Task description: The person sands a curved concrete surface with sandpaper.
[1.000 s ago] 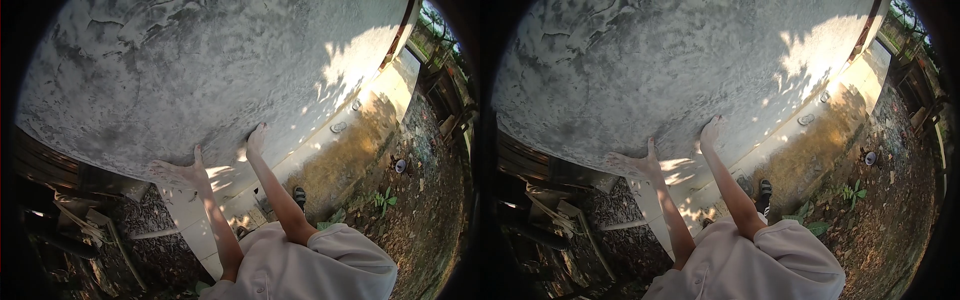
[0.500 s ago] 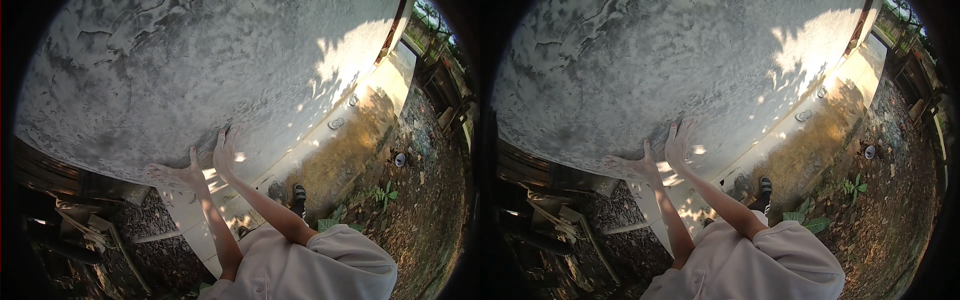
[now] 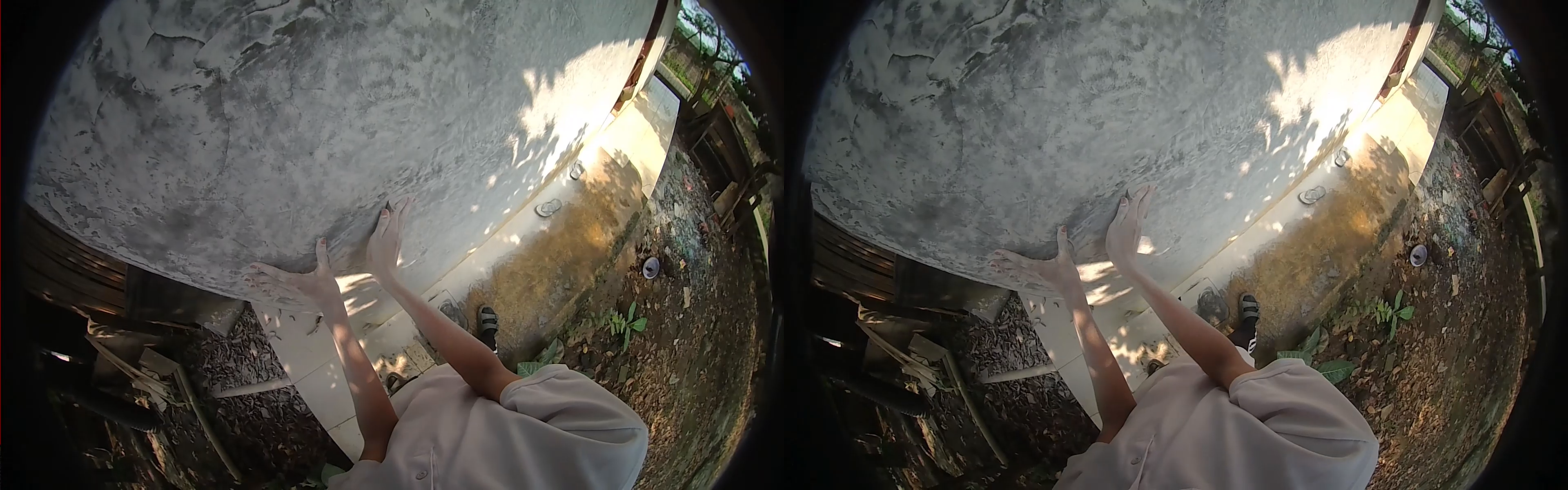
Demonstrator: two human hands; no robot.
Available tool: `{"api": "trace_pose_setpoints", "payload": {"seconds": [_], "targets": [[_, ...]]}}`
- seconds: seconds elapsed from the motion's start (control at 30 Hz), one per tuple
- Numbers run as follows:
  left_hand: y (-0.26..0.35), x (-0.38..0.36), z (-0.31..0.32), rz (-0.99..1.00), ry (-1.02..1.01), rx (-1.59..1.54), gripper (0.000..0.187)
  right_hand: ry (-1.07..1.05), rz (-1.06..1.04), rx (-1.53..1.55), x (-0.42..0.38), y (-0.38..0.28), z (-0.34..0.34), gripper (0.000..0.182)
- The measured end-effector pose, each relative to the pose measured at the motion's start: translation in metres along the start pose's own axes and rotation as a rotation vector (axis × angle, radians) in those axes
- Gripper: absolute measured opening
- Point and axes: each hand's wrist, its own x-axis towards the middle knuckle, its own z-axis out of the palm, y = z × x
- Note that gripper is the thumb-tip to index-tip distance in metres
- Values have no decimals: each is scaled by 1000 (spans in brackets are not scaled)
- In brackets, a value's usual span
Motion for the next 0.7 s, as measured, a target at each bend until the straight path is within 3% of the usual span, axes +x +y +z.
{"api": "trace_pose_setpoints", "payload": {"seconds": [0.07,0.17,0.2,0.27,0.37,0.57,0.7], "targets": [[0,0,-4,-21,-29,-7,124,173,166,66,38,12,-15,61],[0,-3,0,-65,-60,-51,124,198,170,-6,57,12,-23,60],[0,-3,2,-76,-69,-71,124,200,164,-8,47,3,-22,60],[0,-4,2,-77,-60,-53,122,-9,11,12,5,-23,-14,57],[8,-4,-1,-68,-49,-36,121,-36,-54,-7,-9,-5,-3,57],[3,-7,2,-81,-60,-61,119,227,158,72,61,11,-29,57],[6,-8,1,-69,-62,-30,119,113,81,41,11,-3,-8,57]]}}
